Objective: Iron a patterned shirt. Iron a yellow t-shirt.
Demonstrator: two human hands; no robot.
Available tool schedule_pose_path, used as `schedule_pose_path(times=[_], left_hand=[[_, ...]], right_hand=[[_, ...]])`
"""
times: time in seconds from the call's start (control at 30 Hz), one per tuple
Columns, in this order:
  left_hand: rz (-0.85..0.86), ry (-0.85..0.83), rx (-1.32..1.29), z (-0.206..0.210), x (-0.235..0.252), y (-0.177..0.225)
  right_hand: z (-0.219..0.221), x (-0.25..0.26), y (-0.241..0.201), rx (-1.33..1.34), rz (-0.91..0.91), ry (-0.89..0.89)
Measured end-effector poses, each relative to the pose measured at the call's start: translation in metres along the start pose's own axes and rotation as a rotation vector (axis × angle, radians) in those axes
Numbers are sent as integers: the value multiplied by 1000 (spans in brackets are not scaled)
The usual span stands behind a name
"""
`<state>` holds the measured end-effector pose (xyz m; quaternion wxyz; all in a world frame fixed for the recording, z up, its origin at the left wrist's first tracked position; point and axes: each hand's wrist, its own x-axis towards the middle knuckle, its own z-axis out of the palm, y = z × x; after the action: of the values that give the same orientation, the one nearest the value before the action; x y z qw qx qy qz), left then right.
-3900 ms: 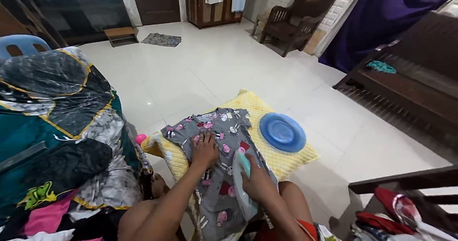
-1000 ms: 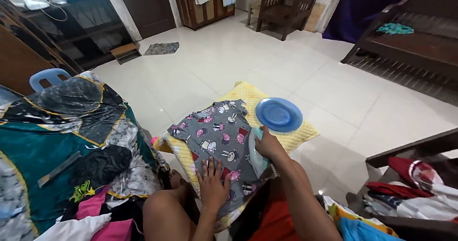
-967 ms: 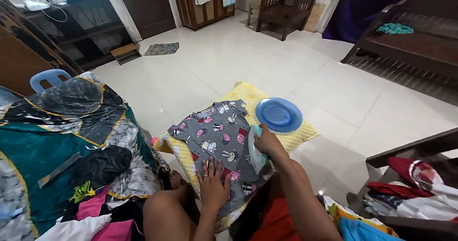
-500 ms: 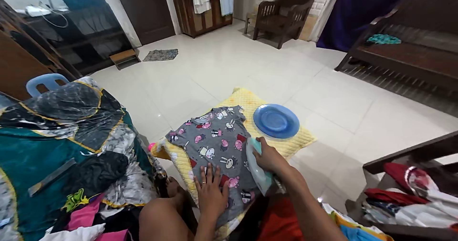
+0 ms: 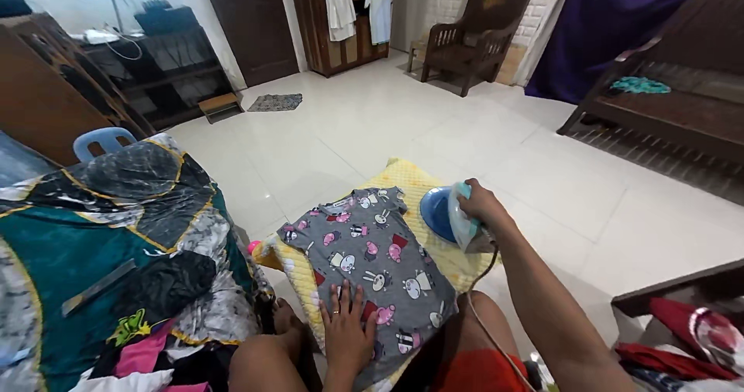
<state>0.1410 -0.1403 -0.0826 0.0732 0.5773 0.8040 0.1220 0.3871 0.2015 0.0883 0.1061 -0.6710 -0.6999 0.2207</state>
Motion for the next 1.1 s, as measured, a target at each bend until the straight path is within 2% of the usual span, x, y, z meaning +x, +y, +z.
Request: schedule_pose_path(times=[0.23,0.33,0.4,0.47,0.57,0.67,0.77,0.87,0.97,1.1], left_hand=[[14,72,-17,5,-1,-2],[-45,94,-79,-13,17,-10],[-182,52,-252,-41,42,-22],[-346,106,-395,-63,77,-43],[-501,239,-352,-86,133,-77],[-551,221,-282,-97,178,-100],[-516,65,-252,-95,203,-115],[-542,-54,-298,-93,212,-124],[-539,-67,-267,-99,222,-139],[-422,-58,-258,-121,230,-148]], right_hand=[[2,22,12,-15,-10,-63],[3,33,18,6,-6,-91],[1,37,22,-18,-13,-124],[-8,27,16,-109,-43,-117],[-30,-10,-1,-142,-128,57],[-34,-59,-18,-13,-321,145],[-11,-109,-28,80,-492,58],[31,-149,-26,161,-545,-72],[80,-176,-13,272,-547,-178],[121,-177,-3,259,-508,-348]])
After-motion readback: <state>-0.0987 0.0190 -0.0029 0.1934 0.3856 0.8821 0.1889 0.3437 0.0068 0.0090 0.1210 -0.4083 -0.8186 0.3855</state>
